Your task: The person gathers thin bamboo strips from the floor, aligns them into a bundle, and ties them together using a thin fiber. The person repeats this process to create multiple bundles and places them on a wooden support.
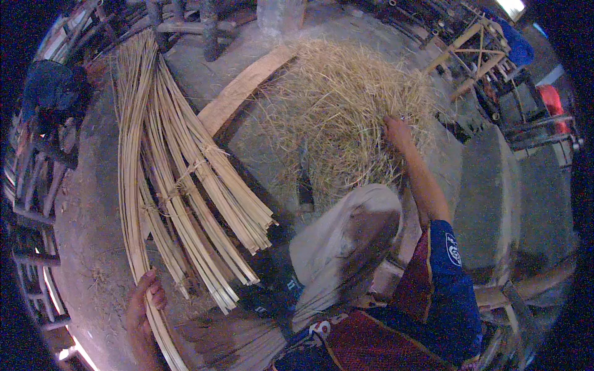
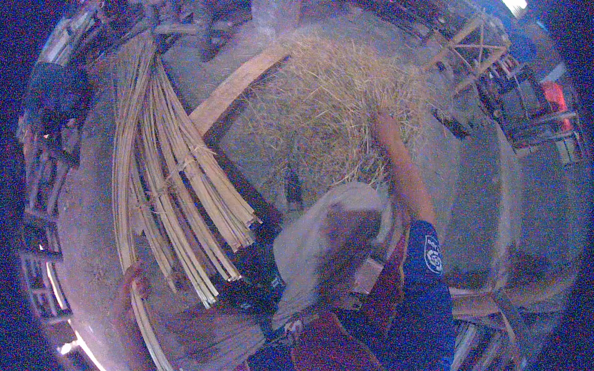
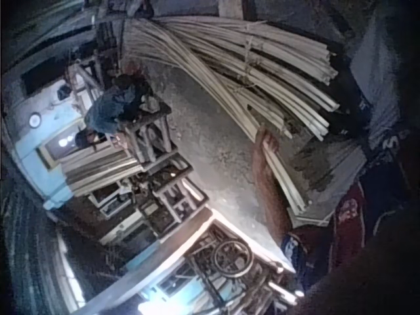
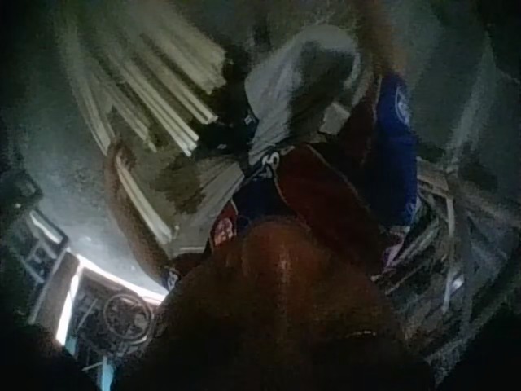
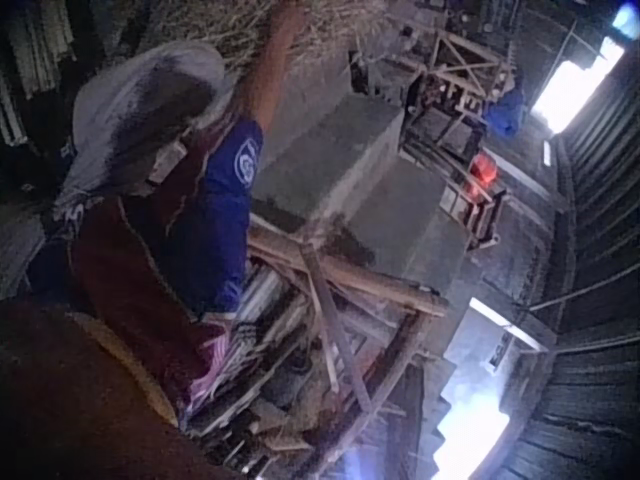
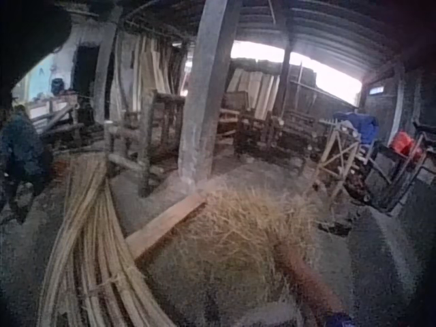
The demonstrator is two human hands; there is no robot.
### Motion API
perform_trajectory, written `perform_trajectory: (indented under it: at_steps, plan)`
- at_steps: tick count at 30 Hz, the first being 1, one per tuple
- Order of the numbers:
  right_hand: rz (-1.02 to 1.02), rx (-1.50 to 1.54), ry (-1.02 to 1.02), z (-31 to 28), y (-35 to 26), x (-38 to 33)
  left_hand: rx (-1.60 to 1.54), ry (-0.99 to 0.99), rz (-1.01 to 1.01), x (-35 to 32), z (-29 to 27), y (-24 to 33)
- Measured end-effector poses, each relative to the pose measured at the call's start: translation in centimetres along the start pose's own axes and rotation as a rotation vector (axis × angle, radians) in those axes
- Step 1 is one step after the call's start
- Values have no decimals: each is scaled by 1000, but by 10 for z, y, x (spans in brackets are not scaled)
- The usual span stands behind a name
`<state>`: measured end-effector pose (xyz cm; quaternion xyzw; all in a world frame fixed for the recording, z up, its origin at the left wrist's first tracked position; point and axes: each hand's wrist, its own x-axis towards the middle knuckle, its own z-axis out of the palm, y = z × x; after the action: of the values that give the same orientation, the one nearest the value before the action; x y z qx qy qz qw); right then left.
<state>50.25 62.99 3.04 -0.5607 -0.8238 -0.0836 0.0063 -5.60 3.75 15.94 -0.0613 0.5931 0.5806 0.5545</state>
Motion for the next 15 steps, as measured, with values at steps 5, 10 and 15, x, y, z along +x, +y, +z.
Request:
perform_trajectory:
  at_steps: [5, 10, 15]
  plan:
    - [-103, 30, 365, 6, 13, -23, -30, -14, -10, 1, -2, -1]
    - [-55, 93, 183, -31, 18, -25, 36, 19, 47, -2, 4, -1]
    - [71, 242, 665, -71, 6, -29, -16, -4, 64, 1, -3, -4]
